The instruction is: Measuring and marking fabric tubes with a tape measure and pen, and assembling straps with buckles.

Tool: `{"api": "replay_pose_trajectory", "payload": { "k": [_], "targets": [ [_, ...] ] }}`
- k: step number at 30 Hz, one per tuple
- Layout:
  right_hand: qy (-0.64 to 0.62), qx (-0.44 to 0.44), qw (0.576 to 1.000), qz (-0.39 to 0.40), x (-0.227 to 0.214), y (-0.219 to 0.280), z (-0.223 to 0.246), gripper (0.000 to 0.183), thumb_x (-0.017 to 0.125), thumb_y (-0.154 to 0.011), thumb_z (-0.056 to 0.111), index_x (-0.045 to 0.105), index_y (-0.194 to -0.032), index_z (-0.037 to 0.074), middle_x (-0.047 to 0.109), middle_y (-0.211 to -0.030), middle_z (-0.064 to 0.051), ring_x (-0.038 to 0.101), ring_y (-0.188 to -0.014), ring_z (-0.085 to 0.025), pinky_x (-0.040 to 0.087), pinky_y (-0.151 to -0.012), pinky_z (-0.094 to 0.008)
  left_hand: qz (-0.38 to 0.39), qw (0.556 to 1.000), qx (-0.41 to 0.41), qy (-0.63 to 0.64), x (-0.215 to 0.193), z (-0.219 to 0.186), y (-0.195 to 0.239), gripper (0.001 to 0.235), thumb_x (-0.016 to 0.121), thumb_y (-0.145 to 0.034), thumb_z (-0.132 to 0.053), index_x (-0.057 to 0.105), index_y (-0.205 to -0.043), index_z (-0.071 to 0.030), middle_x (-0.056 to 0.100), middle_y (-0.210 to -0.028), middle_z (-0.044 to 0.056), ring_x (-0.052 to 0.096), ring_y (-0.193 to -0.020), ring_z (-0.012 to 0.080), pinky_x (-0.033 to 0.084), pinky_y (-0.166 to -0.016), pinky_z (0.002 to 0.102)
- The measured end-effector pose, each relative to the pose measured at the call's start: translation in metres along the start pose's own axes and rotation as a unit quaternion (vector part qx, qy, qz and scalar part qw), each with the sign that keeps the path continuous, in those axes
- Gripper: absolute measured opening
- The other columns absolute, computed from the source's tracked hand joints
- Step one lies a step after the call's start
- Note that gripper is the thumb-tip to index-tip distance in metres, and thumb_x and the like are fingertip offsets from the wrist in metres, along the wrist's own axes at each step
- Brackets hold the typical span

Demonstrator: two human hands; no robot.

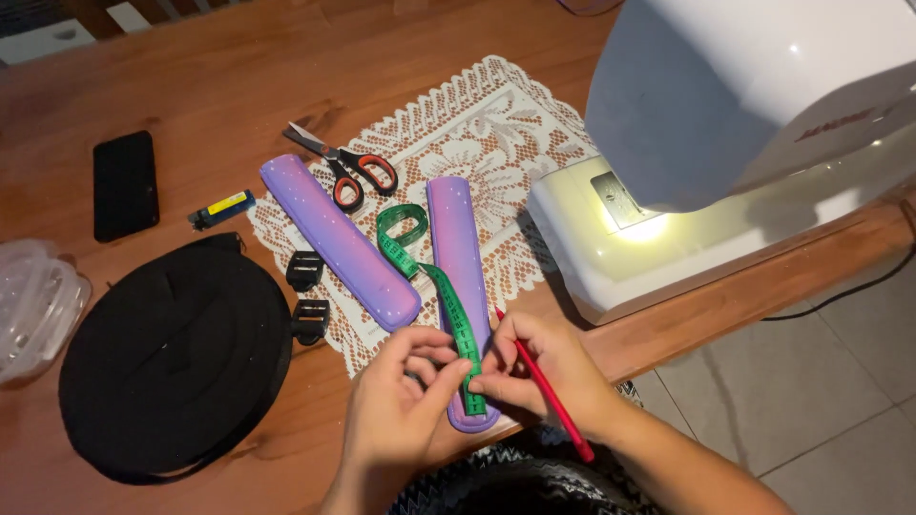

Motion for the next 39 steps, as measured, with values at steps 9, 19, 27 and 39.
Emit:
{"api": "replay_pose_trajectory", "payload": {
  "k": [9,19,27,39],
  "targets": [
    [0.025,0.022,0.999,-0.009,0.009,0.009,-0.005,0.042,0.089,-0.078,0.009,0.048,-0.075,0.015,0.076,-0.071,0.001,0.069,-0.064,-0.007,0.054,-0.061,-0.023,0.033,0.838,0.428,-0.335,-0.001,-0.014,0.036,0.020,0.084,-0.074,-0.009,0.071,-0.089,-0.010,0.066,-0.094,0.003,0.061,-0.087,0.0254,0.050,-0.078,0.038],
    [0.086,0.024,0.996,-0.017,0.008,0.009,-0.010,0.044,0.092,-0.075,0.019,0.049,-0.074,0.018,0.078,-0.071,0.005,0.070,-0.063,-0.005,0.053,-0.060,-0.023,0.036,0.802,0.479,-0.355,-0.002,-0.004,0.038,0.011,0.079,-0.088,-0.025,0.073,-0.093,-0.018,0.068,-0.096,0.000,0.064,-0.091,0.0261,0.048,-0.076,0.040],
    [0.026,0.053,0.998,-0.024,0.006,-0.001,-0.008,0.039,0.086,-0.081,0.015,0.048,-0.078,0.016,0.078,-0.082,0.001,0.067,-0.071,-0.009,0.054,-0.068,-0.025,0.072,0.765,0.518,-0.377,-0.004,0.003,0.038,0.018,0.070,-0.095,-0.021,0.064,-0.111,-0.018,0.071,-0.112,0.003,0.062,-0.100,0.0328,0.048,-0.081,0.047],
    [-0.046,0.014,0.996,-0.076,-0.012,-0.015,-0.010,0.009,0.063,-0.098,0.012,0.056,-0.100,0.007,0.074,-0.085,-0.008,0.063,-0.073,-0.013,0.052,-0.068,-0.026,0.124,0.780,0.504,-0.349,-0.003,0.001,0.032,0.014,0.061,-0.090,-0.011,0.066,-0.103,-0.014,0.071,-0.128,0.012,0.064,-0.119,0.0380,0.048,-0.098,0.055]
  ]
}}
Point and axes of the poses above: each hand's wrist, its own y-axis away from the middle knuckle, its own x-axis out of the palm, z = x × y, the point moved 5 cm from there along -y, towards the middle knuckle
